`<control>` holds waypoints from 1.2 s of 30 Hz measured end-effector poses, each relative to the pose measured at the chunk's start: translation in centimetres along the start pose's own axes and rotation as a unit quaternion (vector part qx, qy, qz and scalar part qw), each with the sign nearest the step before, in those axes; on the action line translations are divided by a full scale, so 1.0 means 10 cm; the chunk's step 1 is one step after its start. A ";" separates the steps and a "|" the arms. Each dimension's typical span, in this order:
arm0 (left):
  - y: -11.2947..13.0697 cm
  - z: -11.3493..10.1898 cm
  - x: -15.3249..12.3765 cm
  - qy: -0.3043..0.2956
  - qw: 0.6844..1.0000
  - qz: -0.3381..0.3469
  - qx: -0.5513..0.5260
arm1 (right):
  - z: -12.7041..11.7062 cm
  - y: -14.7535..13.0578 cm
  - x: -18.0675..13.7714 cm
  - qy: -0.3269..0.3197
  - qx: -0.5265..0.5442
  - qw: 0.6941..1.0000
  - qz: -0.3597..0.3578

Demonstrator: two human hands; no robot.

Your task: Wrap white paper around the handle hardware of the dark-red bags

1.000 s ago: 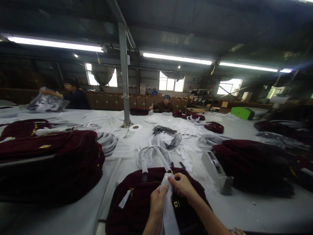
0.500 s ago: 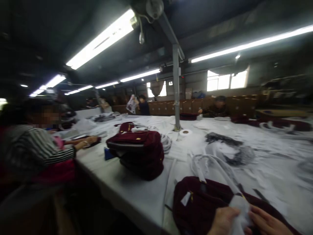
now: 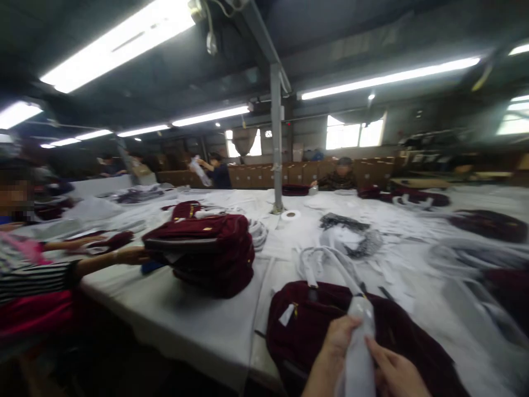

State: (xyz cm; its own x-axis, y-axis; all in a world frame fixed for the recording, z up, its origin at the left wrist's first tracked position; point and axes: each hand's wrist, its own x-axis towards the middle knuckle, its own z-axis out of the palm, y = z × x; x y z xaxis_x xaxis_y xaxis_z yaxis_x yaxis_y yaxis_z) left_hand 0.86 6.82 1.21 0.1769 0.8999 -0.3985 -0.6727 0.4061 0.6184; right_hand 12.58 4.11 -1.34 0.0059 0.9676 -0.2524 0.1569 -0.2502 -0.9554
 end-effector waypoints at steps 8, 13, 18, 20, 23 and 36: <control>0.01 -0.10 0.11 -0.035 0.997 0.015 0.065 | 0.28 -0.39 -0.17 0.046 0.044 0.998 -0.004; 0.09 -0.09 0.00 -0.048 0.993 0.042 0.095 | 0.29 -0.25 -0.06 0.076 -0.056 0.994 -0.046; 0.20 -0.13 -0.39 -0.106 0.977 0.064 0.175 | 0.27 -0.22 -0.03 0.087 -0.095 0.990 -0.058; 0.22 -0.19 -0.55 -0.106 0.950 0.107 0.273 | 0.27 -0.22 -0.05 0.089 -0.093 0.990 -0.060; 0.22 -0.30 -0.70 -0.001 0.878 0.209 0.430 | 0.27 -0.22 -0.07 0.078 -0.084 0.991 -0.069; -0.07 -0.21 -0.91 0.127 0.658 0.318 0.671 | 0.28 -0.31 -0.17 0.096 -0.215 0.967 -0.099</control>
State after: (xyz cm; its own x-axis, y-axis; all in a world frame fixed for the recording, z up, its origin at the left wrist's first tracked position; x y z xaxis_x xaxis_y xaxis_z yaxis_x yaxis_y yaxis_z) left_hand -1.77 -2.00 2.98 -0.0737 0.9694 0.2340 0.7171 -0.1116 0.6880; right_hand 9.29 3.15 1.64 0.1100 0.9939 0.0010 0.5697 -0.0622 -0.8195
